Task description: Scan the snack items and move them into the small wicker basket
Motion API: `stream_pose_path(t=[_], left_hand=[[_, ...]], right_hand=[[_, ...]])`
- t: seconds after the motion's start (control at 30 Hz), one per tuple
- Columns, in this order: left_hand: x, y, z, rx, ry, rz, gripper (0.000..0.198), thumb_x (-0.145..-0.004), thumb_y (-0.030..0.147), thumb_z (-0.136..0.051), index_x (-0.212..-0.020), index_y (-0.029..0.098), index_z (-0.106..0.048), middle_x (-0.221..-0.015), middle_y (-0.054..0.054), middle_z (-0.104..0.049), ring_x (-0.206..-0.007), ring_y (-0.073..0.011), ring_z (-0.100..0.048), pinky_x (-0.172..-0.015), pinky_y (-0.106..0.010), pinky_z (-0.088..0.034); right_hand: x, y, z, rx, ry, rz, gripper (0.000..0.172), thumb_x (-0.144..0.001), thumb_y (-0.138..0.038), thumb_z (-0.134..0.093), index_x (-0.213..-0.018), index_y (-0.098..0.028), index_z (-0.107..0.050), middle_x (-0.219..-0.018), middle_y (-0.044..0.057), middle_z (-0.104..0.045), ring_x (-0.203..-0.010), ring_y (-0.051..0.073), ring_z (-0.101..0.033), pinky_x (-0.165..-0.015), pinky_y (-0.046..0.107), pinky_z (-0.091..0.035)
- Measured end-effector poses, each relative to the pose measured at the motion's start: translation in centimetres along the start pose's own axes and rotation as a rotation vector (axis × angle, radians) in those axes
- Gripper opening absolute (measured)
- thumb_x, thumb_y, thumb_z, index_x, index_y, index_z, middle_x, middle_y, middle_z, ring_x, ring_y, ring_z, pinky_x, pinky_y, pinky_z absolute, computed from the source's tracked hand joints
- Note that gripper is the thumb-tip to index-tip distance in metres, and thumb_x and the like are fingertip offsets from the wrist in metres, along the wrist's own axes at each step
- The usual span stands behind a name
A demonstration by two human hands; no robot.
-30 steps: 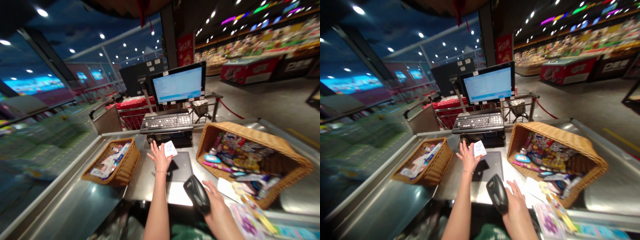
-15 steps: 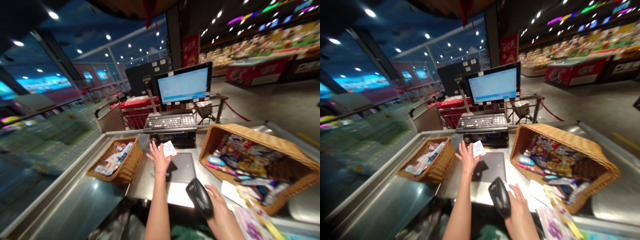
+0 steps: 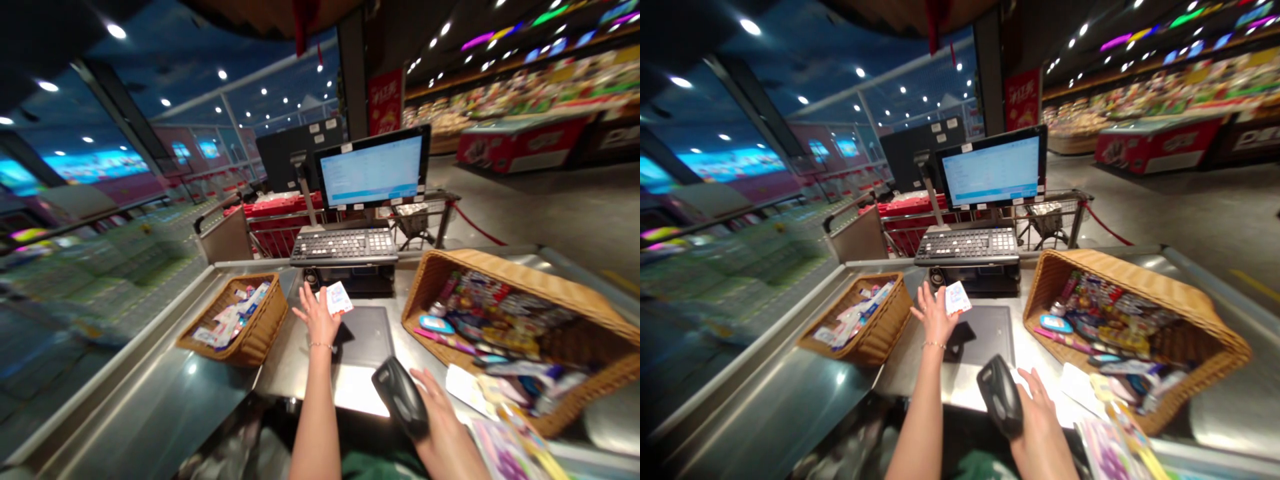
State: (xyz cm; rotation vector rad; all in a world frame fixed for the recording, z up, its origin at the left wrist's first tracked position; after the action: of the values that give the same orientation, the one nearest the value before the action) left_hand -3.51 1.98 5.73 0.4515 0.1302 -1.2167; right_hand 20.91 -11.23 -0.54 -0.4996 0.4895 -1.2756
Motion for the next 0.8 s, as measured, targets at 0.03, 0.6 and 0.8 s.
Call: stream_pose_path(t=[0.03, 0.6, 0.8], left_hand=[[0.0, -0.1, 0.1, -0.001, 0.002, 0.001, 0.070, -0.071, 0.024, -0.071, -0.137, 0.026, -0.050, -0.165, -0.017, -0.014, -0.153, -0.0382, -0.008, -0.112, -0.074, -0.018], [0.0, -1.7, 0.3, -0.006, 0.020, 0.034, 0.075, -0.070, 0.027, -0.074, -0.140, 0.026, -0.048, -0.166, -0.018, -0.012, -0.153, -0.0383, -0.006, -0.112, -0.074, -0.019], [-0.1, -2.1, 0.2, -0.002, 0.024, 0.048, 0.075, -0.070, 0.027, -0.073, -0.140, 0.027, -0.048, -0.166, -0.017, -0.012, -0.153, -0.0380, -0.006, -0.112, -0.074, -0.020]], right_hand=[[0.0, 0.0, -0.1, -0.005, -0.002, 0.004, 0.051, -0.080, -0.016, -0.043, -0.126, -0.018, -0.063, -0.146, 0.018, -0.054, -0.148, 0.034, -0.034, -0.116, 0.049, -0.043], [0.2, -0.8, 0.3, -0.051, 0.219, 0.062, 0.041, -0.076, -0.025, -0.048, -0.108, -0.020, -0.073, -0.130, 0.017, -0.067, -0.138, 0.037, -0.050, -0.106, 0.047, -0.052], [0.2, -1.2, 0.1, 0.057, 0.180, 0.111, 0.044, -0.082, -0.028, -0.041, -0.113, -0.017, -0.070, -0.134, 0.020, -0.064, -0.139, 0.037, -0.049, -0.103, 0.047, -0.055]])
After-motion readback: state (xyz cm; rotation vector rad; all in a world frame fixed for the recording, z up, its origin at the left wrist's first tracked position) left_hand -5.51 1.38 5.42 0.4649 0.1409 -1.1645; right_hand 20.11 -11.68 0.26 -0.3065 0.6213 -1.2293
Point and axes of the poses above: each hand's wrist, its own x-axis away from the middle knuckle, its own z-axis out of the back of the hand, y = z × x, the point moved 9 cm from there along -x, towards the middle knuckle
